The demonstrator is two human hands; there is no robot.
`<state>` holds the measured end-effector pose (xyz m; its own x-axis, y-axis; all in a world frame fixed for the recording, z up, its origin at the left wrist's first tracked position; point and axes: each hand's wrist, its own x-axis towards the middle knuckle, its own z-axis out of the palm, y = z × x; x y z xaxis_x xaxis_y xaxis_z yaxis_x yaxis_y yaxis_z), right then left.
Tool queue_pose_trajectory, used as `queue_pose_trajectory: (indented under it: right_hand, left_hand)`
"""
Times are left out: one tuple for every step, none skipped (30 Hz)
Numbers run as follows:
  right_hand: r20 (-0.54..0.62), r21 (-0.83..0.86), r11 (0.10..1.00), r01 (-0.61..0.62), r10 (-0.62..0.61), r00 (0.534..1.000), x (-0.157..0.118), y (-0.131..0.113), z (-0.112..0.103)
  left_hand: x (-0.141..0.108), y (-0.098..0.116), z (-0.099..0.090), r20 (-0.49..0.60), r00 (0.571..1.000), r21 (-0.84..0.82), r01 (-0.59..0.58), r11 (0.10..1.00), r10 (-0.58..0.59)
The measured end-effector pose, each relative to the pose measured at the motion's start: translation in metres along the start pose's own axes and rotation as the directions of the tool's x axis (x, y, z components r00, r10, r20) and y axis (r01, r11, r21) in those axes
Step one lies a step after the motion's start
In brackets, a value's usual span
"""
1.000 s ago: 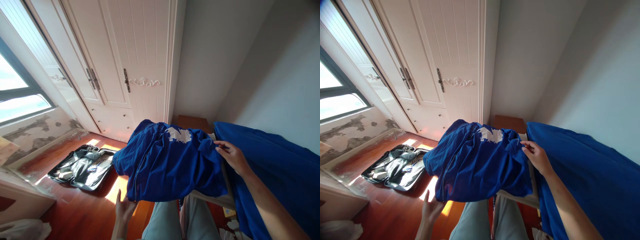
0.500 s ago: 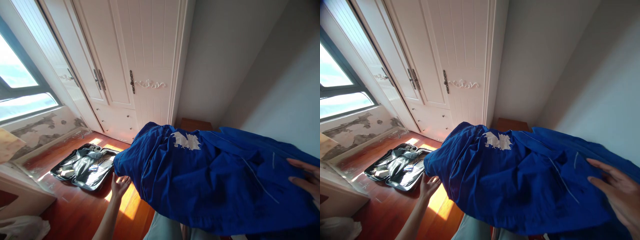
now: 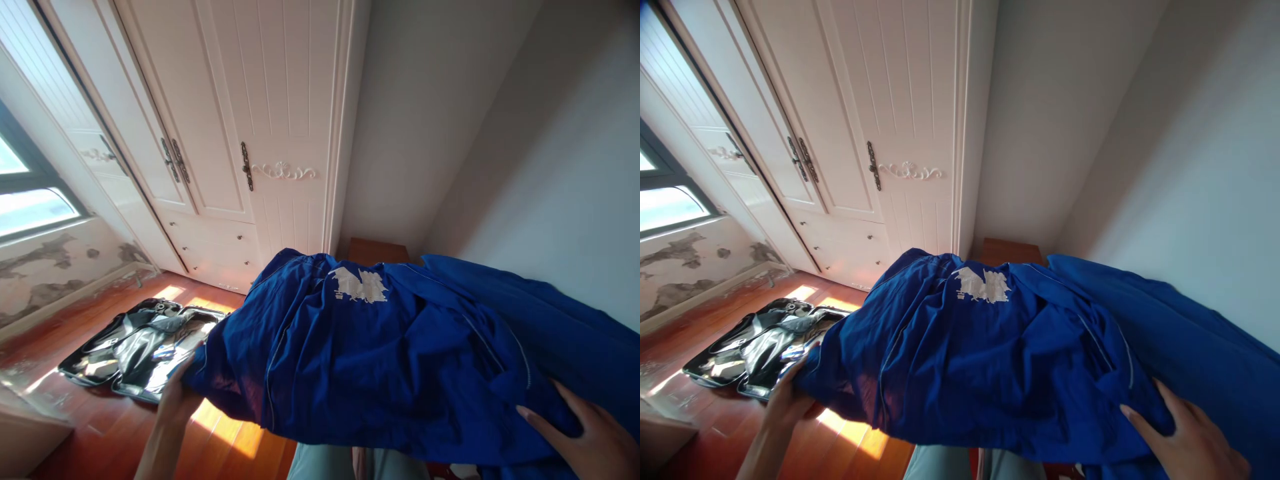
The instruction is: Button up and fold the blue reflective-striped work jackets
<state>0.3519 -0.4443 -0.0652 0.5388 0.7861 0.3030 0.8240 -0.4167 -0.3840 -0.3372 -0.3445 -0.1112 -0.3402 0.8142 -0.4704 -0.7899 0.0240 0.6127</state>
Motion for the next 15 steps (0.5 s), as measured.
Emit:
queue_pose_trajectory:
  right_hand:
    - [0.052, -0.008, 0.999, -0.054, 0.054, 0.997, 0.000, -0.009, -0.006]
    - [0.106, -0.005, 0.995, -0.096, 0.096, 0.990, 0.000, -0.018, -0.011]
    - [0.152, 0.011, 0.993, -0.118, 0.115, 0.982, 0.000, -0.027, -0.015]
    - [0.178, 0.042, 0.992, -0.116, 0.107, 0.978, 0.000, -0.035, -0.018]
    - [0.196, 0.070, 0.992, -0.104, 0.089, 0.977, -0.001, -0.042, -0.019]
    - [0.210, 0.100, 0.991, -0.087, 0.064, 0.976, -0.003, -0.050, -0.018]
    - [0.222, 0.136, 0.989, -0.064, 0.032, 0.975, -0.005, -0.057, -0.014]
    - [0.227, 0.172, 0.984, -0.035, -0.005, 0.974, -0.008, -0.064, -0.009]
    - [0.225, 0.203, 0.979, -0.002, -0.045, 0.973, -0.012, -0.071, -0.003]
    - [0.224, 0.227, 0.973, 0.033, -0.085, 0.971, -0.016, -0.078, 0.003]
    - [0.225, 0.243, 0.968, 0.068, -0.124, 0.967, -0.021, -0.084, 0.009]
    - [0.229, 0.254, 0.963, 0.095, -0.156, 0.961, -0.026, -0.090, 0.014]
    - [0.237, 0.261, 0.959, 0.113, -0.178, 0.955, -0.031, -0.095, 0.018]
    - [0.251, 0.271, 0.955, 0.123, -0.193, 0.949, -0.035, -0.098, 0.020]
    - [0.264, 0.287, 0.950, 0.125, -0.204, 0.943, -0.038, -0.099, 0.020]
  left_hand:
    - [-0.008, 0.010, 0.015, 0.033, 0.999, 0.019, -0.024, 1.000, 0.023]
    - [-0.016, 0.020, 0.034, 0.061, 0.997, 0.028, -0.057, 0.998, 0.056]
    - [-0.023, 0.030, 0.055, 0.081, 0.994, 0.028, -0.076, 0.997, 0.074]
    - [-0.031, 0.037, 0.080, 0.051, 0.994, 0.015, -0.102, 0.995, 0.101]
    - [-0.038, 0.041, 0.108, 0.026, 0.988, -0.006, -0.154, 0.988, 0.154]
    - [-0.045, 0.040, 0.139, 0.055, 0.972, -0.031, -0.229, 0.973, 0.230]
    - [-0.053, 0.032, 0.171, 0.120, 0.941, -0.053, -0.311, 0.949, 0.315]
    - [-0.060, 0.016, 0.202, 0.182, 0.895, -0.060, -0.403, 0.913, 0.407]
    - [-0.067, -0.006, 0.232, 0.232, 0.842, -0.034, -0.494, 0.869, 0.487]
    - [-0.074, -0.035, 0.258, 0.339, 0.771, 0.017, -0.577, 0.816, 0.538]
    - [-0.081, -0.067, 0.279, 0.535, 0.688, 0.102, -0.628, 0.771, 0.490]
    - [-0.089, -0.101, 0.294, 0.728, 0.587, 0.192, -0.670, 0.717, 0.354]
    - [-0.098, -0.132, 0.302, 0.869, 0.472, 0.278, -0.711, 0.646, 0.146]
    - [-0.106, -0.160, 0.303, 0.924, 0.369, 0.361, -0.746, 0.560, -0.104]
    - [-0.114, -0.181, 0.300, 0.899, 0.258, 0.407, -0.791, 0.456, -0.354]
